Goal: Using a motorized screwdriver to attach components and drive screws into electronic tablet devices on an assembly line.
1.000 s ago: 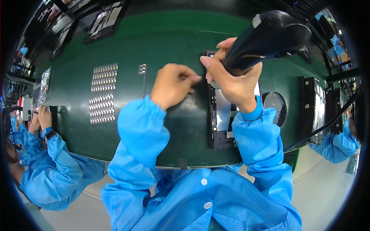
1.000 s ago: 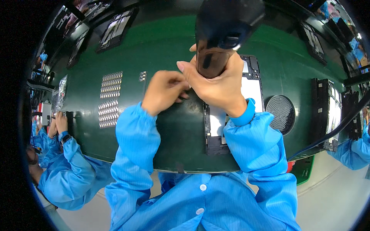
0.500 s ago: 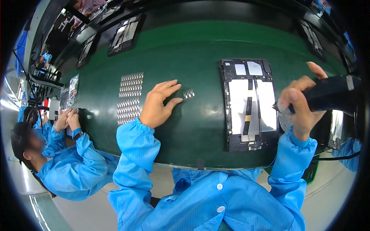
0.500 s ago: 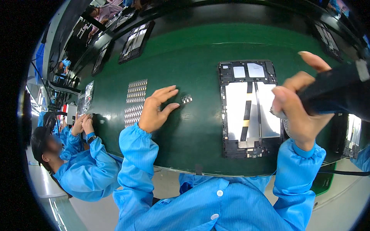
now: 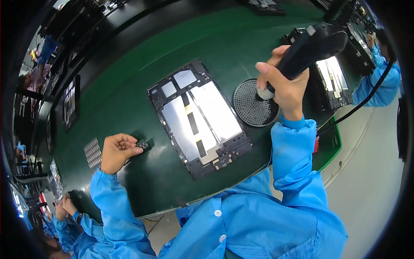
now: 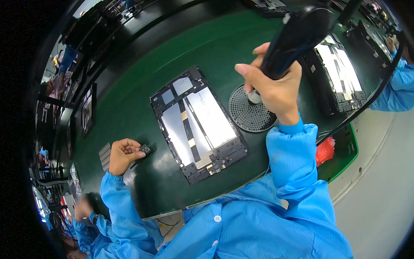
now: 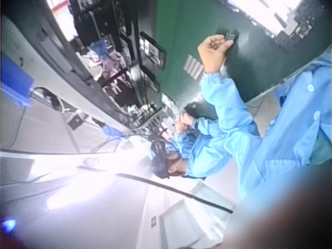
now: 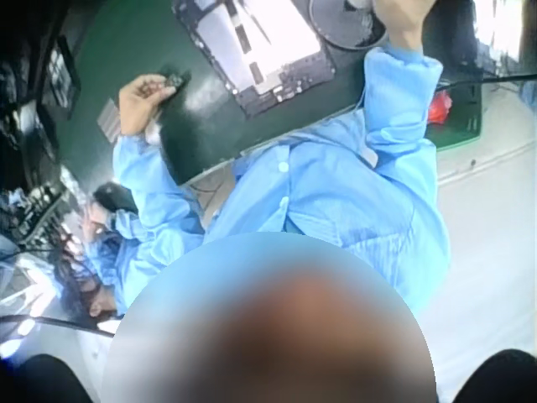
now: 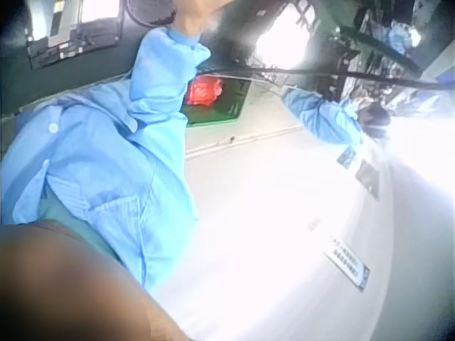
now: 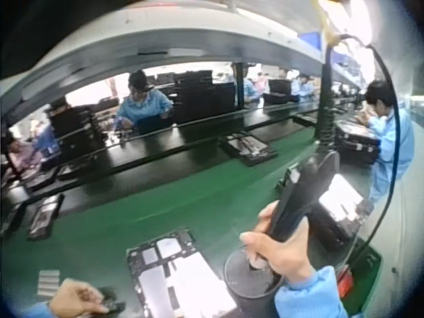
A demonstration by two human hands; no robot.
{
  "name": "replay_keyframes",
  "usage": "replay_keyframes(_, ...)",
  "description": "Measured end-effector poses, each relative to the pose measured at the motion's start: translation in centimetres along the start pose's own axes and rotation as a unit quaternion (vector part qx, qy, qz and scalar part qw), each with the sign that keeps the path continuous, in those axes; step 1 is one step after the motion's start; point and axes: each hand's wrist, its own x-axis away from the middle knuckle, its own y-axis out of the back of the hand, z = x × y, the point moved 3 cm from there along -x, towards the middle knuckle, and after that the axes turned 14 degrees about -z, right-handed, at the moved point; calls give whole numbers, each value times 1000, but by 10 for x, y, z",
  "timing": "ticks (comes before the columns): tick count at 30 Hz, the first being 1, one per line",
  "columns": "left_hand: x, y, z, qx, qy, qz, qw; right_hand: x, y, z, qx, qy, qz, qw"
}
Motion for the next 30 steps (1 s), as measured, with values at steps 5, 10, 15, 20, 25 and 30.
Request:
replay_keyframes(5,-9,-10,7,-79,-7,14,997,-5,-4,1,34,30,14,999)
replay_keyframes(10,8,-24,-14,-222,-182,-80,955,-6,-10,-4,53,7,4,999)
replay_keyframes(15,4,-16,8,-98,-151,-67,981,-7,-8,-11,50,-11,10,999)
replay_keyframes(20,15,-15,7,23,-153,-124,980,-5,-9,-9,52,0,30,998)
replay_keyframes(25,50,-55,-10,-62,-250,-155,954,-3,-20,-3,67,-3,20,998)
replay_keyframes(30,53,-98,-25,6,-274,-79,958,1,-51,32,-11,84,46,995)
